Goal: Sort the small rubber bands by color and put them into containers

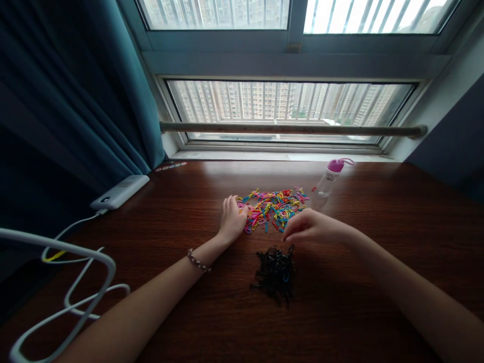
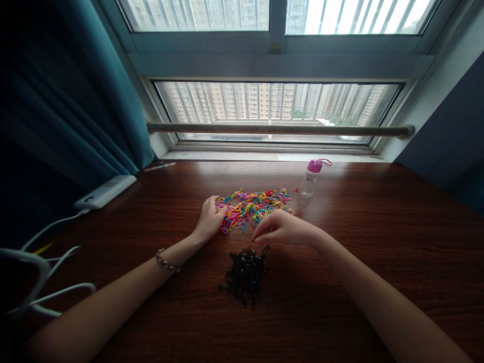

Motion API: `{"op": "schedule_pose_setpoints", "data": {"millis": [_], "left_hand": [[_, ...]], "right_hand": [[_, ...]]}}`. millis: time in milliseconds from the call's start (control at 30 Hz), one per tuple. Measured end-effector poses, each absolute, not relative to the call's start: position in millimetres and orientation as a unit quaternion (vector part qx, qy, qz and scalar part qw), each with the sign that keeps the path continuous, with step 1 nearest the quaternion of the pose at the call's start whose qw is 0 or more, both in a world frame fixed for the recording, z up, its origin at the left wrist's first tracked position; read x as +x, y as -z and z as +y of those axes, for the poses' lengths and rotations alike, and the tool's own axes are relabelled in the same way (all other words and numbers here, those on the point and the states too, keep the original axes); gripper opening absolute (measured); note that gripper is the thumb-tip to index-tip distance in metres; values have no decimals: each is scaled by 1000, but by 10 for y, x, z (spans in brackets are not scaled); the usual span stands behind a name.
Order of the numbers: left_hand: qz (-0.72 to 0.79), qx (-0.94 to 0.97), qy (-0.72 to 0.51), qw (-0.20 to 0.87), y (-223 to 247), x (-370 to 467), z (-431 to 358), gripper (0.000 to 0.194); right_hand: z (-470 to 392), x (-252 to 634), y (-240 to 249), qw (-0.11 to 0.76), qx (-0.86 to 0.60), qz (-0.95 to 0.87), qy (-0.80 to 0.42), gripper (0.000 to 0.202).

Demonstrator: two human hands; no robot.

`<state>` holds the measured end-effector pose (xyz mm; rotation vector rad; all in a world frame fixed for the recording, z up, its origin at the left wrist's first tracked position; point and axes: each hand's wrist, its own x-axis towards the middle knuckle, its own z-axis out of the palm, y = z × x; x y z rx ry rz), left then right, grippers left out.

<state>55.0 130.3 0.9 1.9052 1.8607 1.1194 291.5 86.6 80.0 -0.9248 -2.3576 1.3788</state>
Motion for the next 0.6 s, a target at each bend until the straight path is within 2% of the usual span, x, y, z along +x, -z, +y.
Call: {"op": "schedule_pose_setpoints", "data": {"millis": [100, 233, 333, 467, 600], "left_hand": [[590, 683, -381, 200, 5, 527, 1341, 39], [481, 769, -345, 242, -90, 502, 1341, 49], [425, 797, -332, 274, -156, 471, 1348, 40], [421, 764, -356, 335, -164, 428, 1375, 23], [432, 712, -406, 376, -144, 381, 1422, 22]], "right_hand": [[776, 2800, -756, 79, -280, -832, -473, 25], [850, 2805, -641, 198, -335, -855, -343, 20], [927, 2800, -528, 261, -334, -874, -237, 21], [1002, 2634, -370, 246, -304, -913, -113, 32], [1136, 2425, -252, 213, -301, -929, -36, 30]]}}
